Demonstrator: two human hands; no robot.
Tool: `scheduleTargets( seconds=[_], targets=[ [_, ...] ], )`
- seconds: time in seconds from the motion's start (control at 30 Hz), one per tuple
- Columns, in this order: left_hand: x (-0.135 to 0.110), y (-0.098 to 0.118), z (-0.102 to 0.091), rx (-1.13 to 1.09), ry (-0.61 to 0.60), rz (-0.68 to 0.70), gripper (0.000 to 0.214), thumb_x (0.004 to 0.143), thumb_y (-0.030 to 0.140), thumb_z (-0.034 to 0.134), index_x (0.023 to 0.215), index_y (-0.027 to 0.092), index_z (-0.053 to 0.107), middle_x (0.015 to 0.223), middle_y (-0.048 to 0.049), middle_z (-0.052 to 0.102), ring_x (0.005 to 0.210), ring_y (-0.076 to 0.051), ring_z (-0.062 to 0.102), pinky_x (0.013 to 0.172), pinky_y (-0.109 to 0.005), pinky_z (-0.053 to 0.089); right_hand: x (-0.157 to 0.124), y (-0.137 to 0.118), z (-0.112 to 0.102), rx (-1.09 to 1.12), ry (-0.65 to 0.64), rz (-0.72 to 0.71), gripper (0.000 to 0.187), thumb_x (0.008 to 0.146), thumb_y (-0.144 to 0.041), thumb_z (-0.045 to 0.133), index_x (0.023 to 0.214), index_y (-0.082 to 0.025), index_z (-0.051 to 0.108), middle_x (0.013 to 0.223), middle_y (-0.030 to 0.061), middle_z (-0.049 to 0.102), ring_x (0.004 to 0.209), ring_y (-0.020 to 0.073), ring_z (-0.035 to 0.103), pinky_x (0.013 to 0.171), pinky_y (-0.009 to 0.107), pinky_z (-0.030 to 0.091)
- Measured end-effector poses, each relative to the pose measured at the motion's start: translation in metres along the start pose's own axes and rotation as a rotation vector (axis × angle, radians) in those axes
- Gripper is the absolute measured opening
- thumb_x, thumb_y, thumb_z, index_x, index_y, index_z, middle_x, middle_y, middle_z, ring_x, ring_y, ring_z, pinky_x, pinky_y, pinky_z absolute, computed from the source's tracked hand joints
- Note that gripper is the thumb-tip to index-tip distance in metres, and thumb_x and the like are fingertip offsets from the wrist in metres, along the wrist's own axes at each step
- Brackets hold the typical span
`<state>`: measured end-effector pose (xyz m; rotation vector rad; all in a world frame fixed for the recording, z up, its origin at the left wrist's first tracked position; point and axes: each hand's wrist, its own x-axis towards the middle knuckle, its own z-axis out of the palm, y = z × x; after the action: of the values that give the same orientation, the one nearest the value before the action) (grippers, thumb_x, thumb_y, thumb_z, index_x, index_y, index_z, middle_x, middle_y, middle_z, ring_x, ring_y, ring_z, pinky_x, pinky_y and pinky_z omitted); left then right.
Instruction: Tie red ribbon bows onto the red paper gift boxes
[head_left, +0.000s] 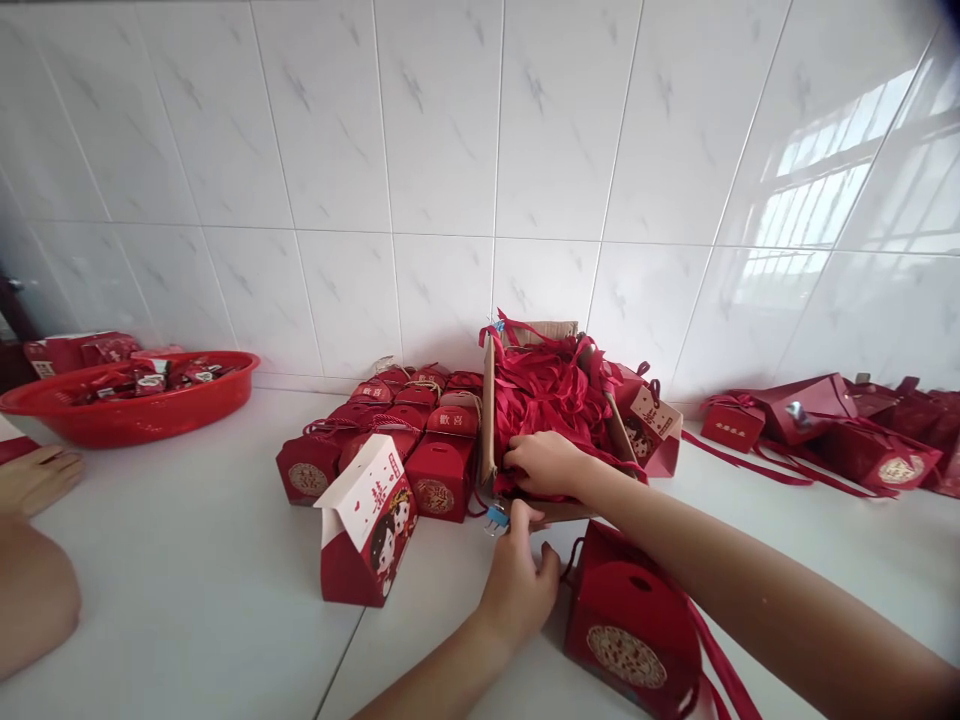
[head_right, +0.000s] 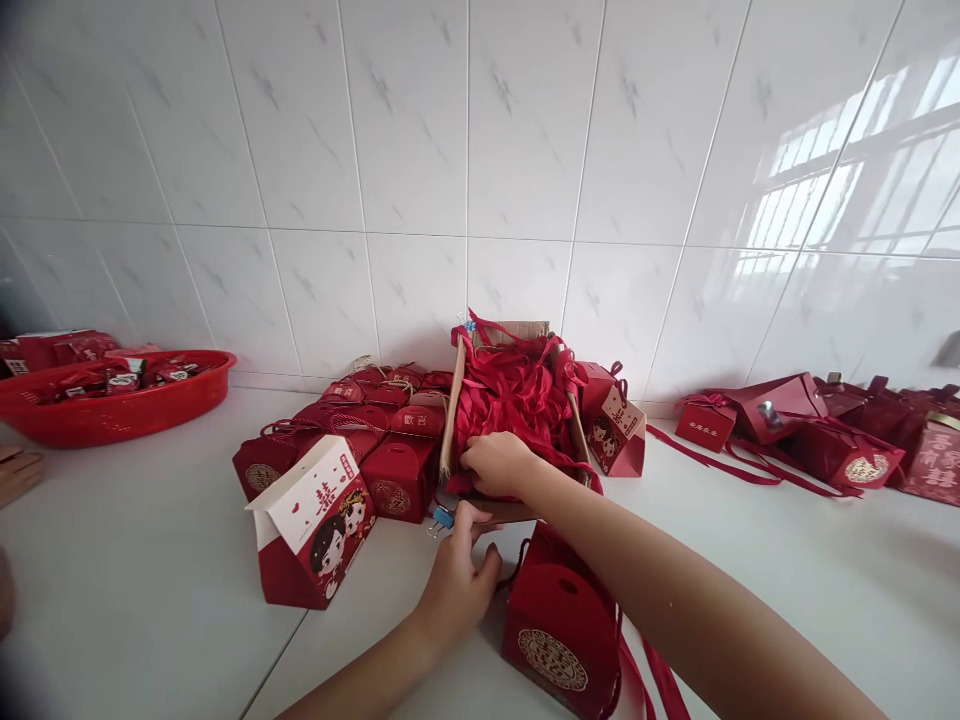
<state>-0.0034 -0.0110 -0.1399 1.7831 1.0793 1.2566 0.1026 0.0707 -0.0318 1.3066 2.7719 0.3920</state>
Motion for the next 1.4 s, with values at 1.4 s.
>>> scheduleTargets(
  seconds=[1.4],
  targets=[
    [0.029, 0.012, -0.029, -0.097, -0.026, 0.039, 0.036, 0.068, 0.005, 0.044, 0.100, 0.021, 0.040, 0.096, -0.0063, 0.069, 0.105, -0.020, 0.063, 0.096, -0.040, 0.043, -0.090, 0.062, -0.009, 1.710, 0.862, 0.560, 0.037, 0.064, -0.039, 0.073, 0.090, -0.015, 0.063, 0.056, -0.0041, 0.054, 0.036, 0.0008, 0.022, 0.035, 0.017, 0.014]
  ],
)
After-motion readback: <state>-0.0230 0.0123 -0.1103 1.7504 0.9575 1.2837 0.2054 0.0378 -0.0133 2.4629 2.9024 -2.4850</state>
